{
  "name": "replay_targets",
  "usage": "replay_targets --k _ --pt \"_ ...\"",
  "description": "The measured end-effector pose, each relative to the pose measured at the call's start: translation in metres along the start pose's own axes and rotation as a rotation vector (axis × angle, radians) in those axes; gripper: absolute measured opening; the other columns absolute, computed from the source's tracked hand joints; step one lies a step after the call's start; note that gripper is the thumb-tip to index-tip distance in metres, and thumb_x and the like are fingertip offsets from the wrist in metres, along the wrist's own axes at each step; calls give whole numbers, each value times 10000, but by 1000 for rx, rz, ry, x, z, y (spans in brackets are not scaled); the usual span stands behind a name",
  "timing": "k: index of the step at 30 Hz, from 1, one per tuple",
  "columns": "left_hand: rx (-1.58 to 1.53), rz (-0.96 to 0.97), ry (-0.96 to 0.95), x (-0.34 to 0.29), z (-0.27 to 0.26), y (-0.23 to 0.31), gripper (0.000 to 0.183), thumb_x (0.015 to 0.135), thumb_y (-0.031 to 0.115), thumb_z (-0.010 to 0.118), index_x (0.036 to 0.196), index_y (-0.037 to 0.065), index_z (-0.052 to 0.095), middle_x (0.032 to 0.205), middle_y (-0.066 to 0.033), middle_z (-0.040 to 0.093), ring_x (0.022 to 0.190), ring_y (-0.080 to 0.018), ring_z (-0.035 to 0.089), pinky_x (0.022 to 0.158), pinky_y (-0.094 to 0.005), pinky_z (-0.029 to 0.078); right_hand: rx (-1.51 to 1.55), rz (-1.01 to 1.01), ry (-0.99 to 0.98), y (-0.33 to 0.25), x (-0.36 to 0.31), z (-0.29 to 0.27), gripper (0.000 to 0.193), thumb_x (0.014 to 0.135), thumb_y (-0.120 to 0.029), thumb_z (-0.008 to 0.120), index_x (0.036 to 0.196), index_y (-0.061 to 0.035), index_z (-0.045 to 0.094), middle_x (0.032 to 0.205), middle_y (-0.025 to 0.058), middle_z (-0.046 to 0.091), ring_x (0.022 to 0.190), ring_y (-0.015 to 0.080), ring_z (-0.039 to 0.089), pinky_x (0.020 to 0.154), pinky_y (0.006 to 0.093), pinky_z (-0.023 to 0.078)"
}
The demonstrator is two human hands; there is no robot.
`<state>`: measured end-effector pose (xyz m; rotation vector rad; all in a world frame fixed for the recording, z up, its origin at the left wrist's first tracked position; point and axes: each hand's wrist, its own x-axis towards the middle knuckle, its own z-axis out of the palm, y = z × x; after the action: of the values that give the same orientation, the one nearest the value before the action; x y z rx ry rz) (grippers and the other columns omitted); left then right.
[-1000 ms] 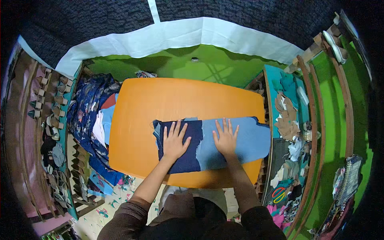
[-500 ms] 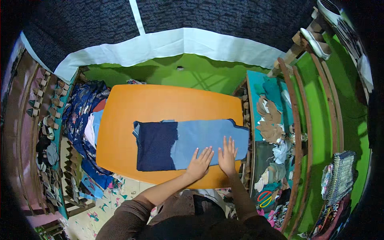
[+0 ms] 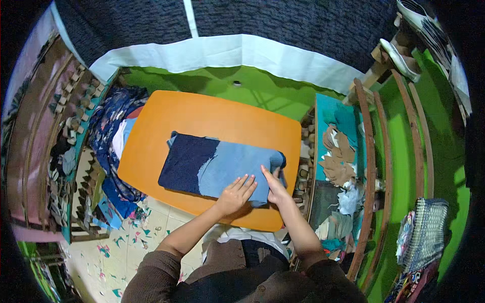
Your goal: Fold a piece of fabric on a table and place it on a shelf.
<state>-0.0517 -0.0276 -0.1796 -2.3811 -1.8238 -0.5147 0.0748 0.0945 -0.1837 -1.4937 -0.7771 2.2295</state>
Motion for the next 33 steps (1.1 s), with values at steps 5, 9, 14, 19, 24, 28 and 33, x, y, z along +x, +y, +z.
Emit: replay_targets --k 5,9,14,19,24,28,33 --pt "124 26 125 -24 -20 -4 419 804 185 459 1203 66 504 1259 -117 500 1133 -274 502 940 -364 406 218 116 -463 8 7 4 507 784 -262 640 1198 -62 426 1120 129 540 992 255 550 866 436 455" --pt "180 22 143 -34 -28 -2 427 807 190 462 1217 76 492 1293 -105 470 1170 -264 471 953 -364 390 320 206 -608 11 12 2 362 762 -117 608 1095 -12 511 1050 123 584 952 260 569 860 414 461" --pt "120 -60 -224 -35 3 21 568 787 276 530 1289 47 399 1381 -99 357 1267 -245 338 1035 -453 252 -174 -172 -183 42 35 -22 670 778 -62 634 1321 -18 243 1212 164 448 1095 262 479 887 395 438" --pt "-49 -206 -260 -43 7 32 697 765 394 560 1325 36 351 1418 -98 294 1302 -235 273 1053 -488 187 -333 -415 151 35 12 -7 770 794 -62 627 1363 3 112 1341 232 284 1233 309 354 975 376 354" --pt "-127 -224 -195 -35 10 33 669 784 426 535 1307 38 381 1404 -93 323 1291 -230 295 1053 -473 195 -310 -566 74 30 56 -9 736 789 -137 646 1341 38 192 1325 222 335 1238 276 352 998 341 319" --pt "-134 -219 -121 -47 17 25 641 799 472 510 1292 73 412 1373 -85 374 1272 -228 333 1047 -460 205 -458 -536 46 9 64 2 618 768 -194 675 1249 51 375 1217 175 481 1097 239 494 920 316 395" --pt "-112 -279 -193 -61 5 18 617 775 339 566 1330 145 377 1408 -55 326 1281 -212 321 1047 -449 225 -559 -275 -279 -36 49 2 538 757 -220 699 1183 20 478 1129 136 553 1003 215 540 884 317 420"
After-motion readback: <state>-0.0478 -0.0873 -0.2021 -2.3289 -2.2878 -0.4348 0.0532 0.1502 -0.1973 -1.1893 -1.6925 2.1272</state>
